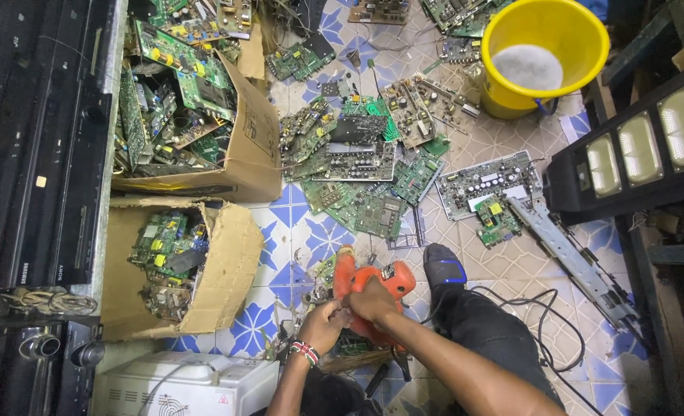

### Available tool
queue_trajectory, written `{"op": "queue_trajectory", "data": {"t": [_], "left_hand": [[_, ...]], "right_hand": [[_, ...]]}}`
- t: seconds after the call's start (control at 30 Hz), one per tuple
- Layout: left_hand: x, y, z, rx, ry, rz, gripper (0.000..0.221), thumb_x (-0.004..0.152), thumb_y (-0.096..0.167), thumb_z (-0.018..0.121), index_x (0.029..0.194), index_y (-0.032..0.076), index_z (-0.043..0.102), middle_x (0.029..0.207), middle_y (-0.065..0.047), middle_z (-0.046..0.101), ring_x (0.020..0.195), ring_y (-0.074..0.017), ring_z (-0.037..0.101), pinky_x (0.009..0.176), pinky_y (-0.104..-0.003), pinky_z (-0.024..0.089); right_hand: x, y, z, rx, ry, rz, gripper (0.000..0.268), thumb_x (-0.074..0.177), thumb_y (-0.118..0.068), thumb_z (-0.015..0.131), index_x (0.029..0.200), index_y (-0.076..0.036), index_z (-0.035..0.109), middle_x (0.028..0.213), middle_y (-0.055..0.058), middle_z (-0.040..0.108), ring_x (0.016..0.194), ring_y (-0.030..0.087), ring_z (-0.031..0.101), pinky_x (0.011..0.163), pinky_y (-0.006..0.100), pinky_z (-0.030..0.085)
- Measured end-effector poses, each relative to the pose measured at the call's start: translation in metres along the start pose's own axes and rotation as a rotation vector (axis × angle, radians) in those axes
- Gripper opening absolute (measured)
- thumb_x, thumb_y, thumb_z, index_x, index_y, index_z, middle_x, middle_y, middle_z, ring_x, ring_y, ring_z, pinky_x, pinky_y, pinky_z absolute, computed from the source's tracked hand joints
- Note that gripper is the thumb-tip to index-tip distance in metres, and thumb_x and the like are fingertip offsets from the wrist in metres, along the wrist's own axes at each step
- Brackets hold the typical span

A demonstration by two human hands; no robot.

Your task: Using a handheld electric air blower to remove dust from salvaged circuit boards and electronic components.

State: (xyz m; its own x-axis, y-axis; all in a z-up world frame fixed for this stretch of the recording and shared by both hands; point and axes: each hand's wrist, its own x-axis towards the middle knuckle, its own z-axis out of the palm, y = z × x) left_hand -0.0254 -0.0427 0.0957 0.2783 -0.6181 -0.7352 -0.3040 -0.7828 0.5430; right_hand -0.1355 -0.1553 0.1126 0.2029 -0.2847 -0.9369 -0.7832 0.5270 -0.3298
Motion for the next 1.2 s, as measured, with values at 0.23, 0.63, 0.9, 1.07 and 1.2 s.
{"op": "queue_trajectory", "data": {"t": [0.23,0.63,0.9,1.07,1.2], "left_hand": [[-0.001,0.003,0.000,0.017,-0.006,-0.018,0.035,0.096,0.042,0.057,0.118,0.021,0.076,0.108,0.002,0.082,0.098,-0.0149,0.078,0.079,-0.031,0.057],[-0.001,0.002,0.001,0.049,-0.019,-0.012,0.039,0.095,0.046,0.057,0.119,0.023,0.075,0.110,0.002,0.081,0.096,-0.0170,0.077,0.074,-0.033,0.056],[-0.005,0.007,-0.001,0.030,-0.015,-0.006,0.034,0.094,0.040,0.058,0.117,0.022,0.076,0.106,0.002,0.082,0.095,-0.0167,0.076,0.074,-0.032,0.054],[-0.005,0.008,0.000,0.034,-0.036,-0.031,0.037,0.096,0.043,0.054,0.120,0.024,0.075,0.101,0.003,0.081,0.077,-0.0129,0.072,0.059,-0.027,0.046],[-0.007,0.009,0.000,0.033,-0.035,-0.015,0.038,0.096,0.043,0.053,0.121,0.024,0.075,0.105,0.001,0.081,0.081,-0.0149,0.074,0.062,-0.028,0.048]], "right_hand": [[0.010,0.005,0.004,-0.030,0.023,-0.028,0.060,0.080,-0.033,0.067,0.132,-0.012,0.045,0.109,0.010,0.065,0.096,0.026,0.063,0.070,0.039,0.047],[0.009,0.005,0.002,-0.054,0.013,-0.031,0.055,0.082,-0.036,0.067,0.127,-0.013,0.045,0.104,0.010,0.065,0.090,0.024,0.063,0.066,0.038,0.046],[0.006,0.003,0.001,-0.115,0.006,-0.034,0.064,0.084,-0.037,0.064,0.137,-0.010,0.041,0.101,0.011,0.064,0.080,0.024,0.062,0.060,0.038,0.043],[0.011,0.006,0.003,-0.088,0.030,-0.040,0.064,0.083,-0.037,0.065,0.137,-0.011,0.044,0.114,0.012,0.067,0.098,0.028,0.065,0.072,0.040,0.050],[0.006,0.005,0.002,-0.092,0.027,-0.017,0.062,0.081,-0.039,0.065,0.135,-0.014,0.045,0.110,0.010,0.068,0.096,0.027,0.065,0.071,0.039,0.048]]}}
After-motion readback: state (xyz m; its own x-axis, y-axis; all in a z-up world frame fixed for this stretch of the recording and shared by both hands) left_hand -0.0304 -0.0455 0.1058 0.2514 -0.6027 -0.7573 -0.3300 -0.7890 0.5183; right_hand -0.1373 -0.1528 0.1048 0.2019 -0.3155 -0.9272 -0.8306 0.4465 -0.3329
